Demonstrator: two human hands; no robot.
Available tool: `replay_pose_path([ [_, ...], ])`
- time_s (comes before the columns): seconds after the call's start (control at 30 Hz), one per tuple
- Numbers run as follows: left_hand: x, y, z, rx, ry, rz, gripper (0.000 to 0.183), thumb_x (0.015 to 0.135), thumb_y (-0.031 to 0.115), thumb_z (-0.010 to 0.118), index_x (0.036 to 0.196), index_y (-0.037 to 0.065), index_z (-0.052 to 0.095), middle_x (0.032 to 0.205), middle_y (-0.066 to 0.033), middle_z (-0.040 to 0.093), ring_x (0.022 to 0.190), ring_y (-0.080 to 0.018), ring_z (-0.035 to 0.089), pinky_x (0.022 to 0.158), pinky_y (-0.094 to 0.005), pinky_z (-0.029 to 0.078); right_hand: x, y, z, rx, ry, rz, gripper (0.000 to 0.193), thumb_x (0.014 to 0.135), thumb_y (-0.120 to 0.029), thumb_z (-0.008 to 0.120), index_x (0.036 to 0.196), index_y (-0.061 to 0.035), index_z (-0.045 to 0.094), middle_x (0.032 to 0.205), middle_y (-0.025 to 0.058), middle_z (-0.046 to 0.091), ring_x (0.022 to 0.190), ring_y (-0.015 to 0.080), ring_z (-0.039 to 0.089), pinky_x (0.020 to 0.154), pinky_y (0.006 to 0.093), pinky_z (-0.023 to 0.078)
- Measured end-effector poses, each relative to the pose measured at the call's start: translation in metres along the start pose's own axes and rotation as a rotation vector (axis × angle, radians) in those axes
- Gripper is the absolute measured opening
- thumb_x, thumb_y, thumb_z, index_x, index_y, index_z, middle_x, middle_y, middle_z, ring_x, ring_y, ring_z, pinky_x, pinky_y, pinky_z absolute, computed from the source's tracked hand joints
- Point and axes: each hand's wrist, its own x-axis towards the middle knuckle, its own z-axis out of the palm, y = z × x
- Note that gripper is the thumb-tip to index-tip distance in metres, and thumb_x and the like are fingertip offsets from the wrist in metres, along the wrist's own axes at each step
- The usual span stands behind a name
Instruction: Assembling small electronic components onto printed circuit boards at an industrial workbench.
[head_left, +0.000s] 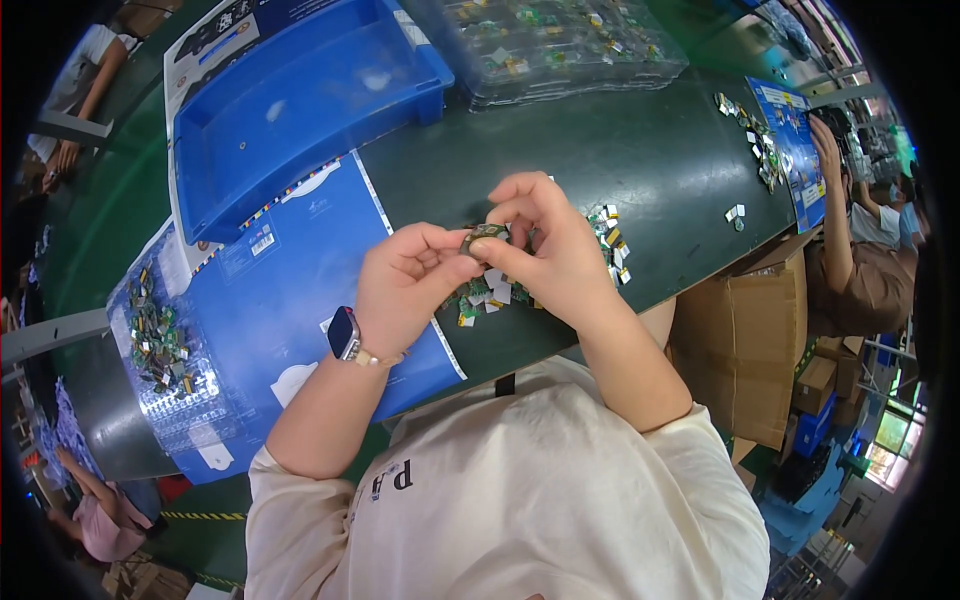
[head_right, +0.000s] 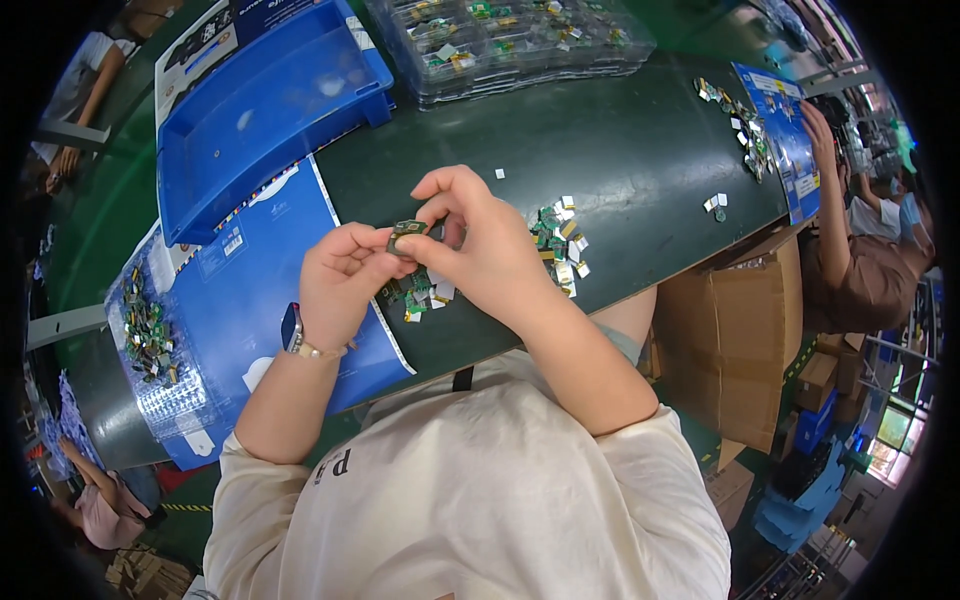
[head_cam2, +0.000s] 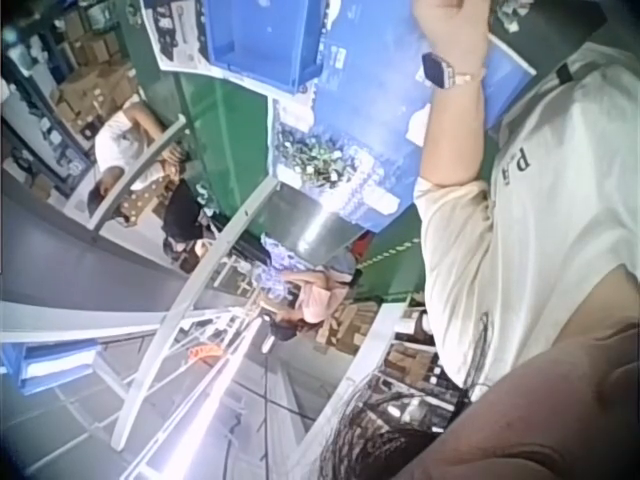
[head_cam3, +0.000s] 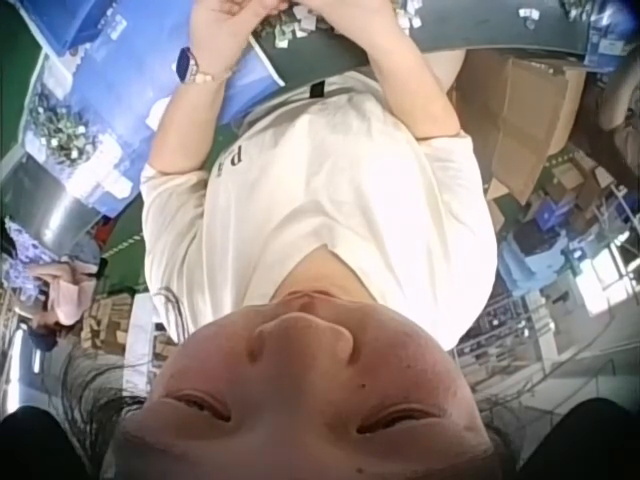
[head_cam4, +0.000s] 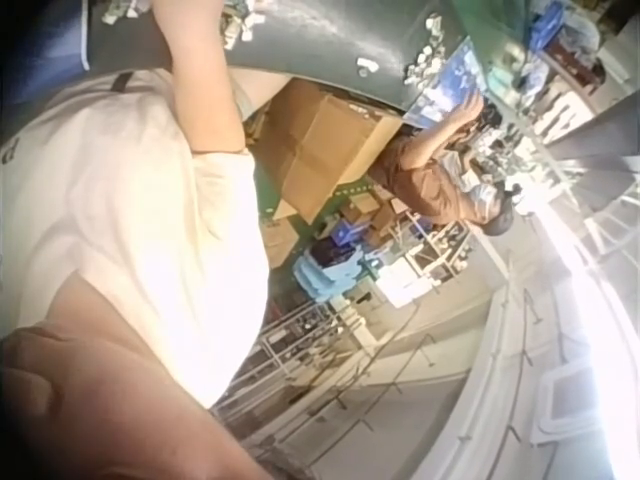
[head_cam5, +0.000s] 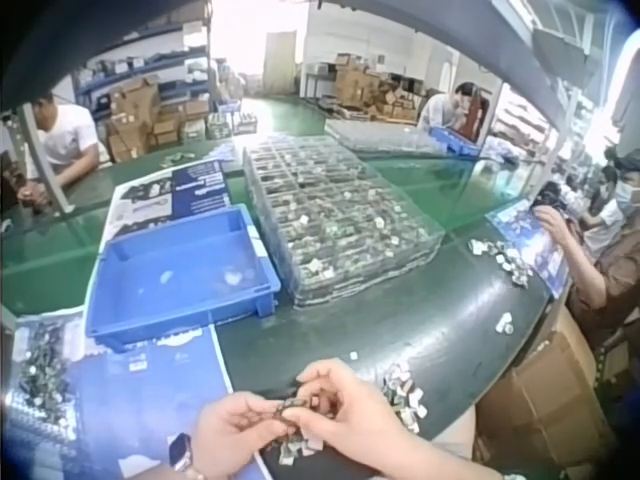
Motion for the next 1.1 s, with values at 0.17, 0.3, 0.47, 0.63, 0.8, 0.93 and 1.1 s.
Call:
replay_pose_path([
  [0.17,-0.002,0.001,-0.001,-0.005,-0.060,0.032,0.009,0.089,-0.001,0.060,0.098,-0.003,0.061,0.094,-0.0087,0.066,0.085,-0.0137,0.066,0.074,-0.0246,0.054,0.003,0.006,-0.009,0.358,-0.229,0.131,0.046,0.078,-0.001,0.072,0.117,-0.0049,0.048,0.089,0.0025,0.061,0.067,0.0051,0.050,0.059,0.0201,0.040],
  [0.3,0.000,0.001,-0.002,-0.019,-0.050,0.022,0.009,0.090,0.000,0.059,0.098,-0.003,0.061,0.096,-0.0097,0.067,0.084,-0.0145,0.066,0.074,-0.0245,0.054,0.000,0.014,0.000,0.576,-0.231,0.153,0.046,0.080,-0.001,0.071,0.119,-0.0056,0.048,0.089,0.0012,0.061,0.071,0.0043,0.053,0.060,0.0210,0.042],
  [0.47,0.003,0.002,-0.001,-0.105,0.009,-0.077,0.017,0.093,0.004,0.056,0.107,-0.004,0.061,0.099,-0.0124,0.067,0.089,-0.0184,0.068,0.077,-0.0262,0.055,0.001,0.010,0.001,-0.395,0.225,-0.504,0.022,0.070,-0.002,0.076,0.087,-0.0096,0.065,0.084,0.0038,0.061,0.074,0.0154,0.059,0.061,0.0269,0.046],
  [0.63,0.005,0.000,-0.005,-0.267,0.011,-0.058,0.021,0.092,0.004,0.056,0.112,-0.005,0.060,0.105,-0.0128,0.066,0.093,-0.0202,0.067,0.079,-0.0271,0.055,0.000,0.005,0.005,-0.513,0.281,-0.609,0.018,0.065,-0.007,0.078,0.079,-0.0107,0.068,0.083,0.0041,0.061,0.074,0.0220,0.060,0.062,0.0309,0.047],
  [0.8,0.005,-0.004,-0.009,-0.304,0.055,-0.059,0.021,0.091,0.003,0.058,0.111,-0.005,0.060,0.107,-0.0126,0.065,0.096,-0.0210,0.066,0.080,-0.0276,0.056,0.004,0.004,0.006,-0.516,0.302,-0.612,0.019,0.065,-0.009,0.078,0.082,-0.0106,0.069,0.082,0.0046,0.063,0.075,0.0226,0.060,0.064,0.0330,0.047],
  [0.93,0.004,-0.006,-0.011,-0.343,0.030,-0.006,0.020,0.090,0.003,0.060,0.108,-0.005,0.061,0.105,-0.0127,0.065,0.095,-0.0204,0.066,0.080,-0.0277,0.056,0.007,0.002,0.005,-0.510,0.307,-0.645,0.018,0.066,-0.013,0.077,0.081,-0.0150,0.068,0.081,0.0002,0.061,0.070,0.0203,0.056,0.060,0.0311,0.044],
  [1.1,0.004,-0.004,-0.007,-0.299,0.051,0.017,0.017,0.088,0.001,0.062,0.104,-0.004,0.063,0.100,-0.0112,0.067,0.092,-0.0191,0.067,0.079,-0.0276,0.055,0.006,-0.001,0.002,-0.550,0.274,-0.632,0.018,0.065,-0.010,0.079,0.080,-0.0105,0.068,0.080,0.0045,0.063,0.073,0.0222,0.060,0.064,0.0338,0.046],
])
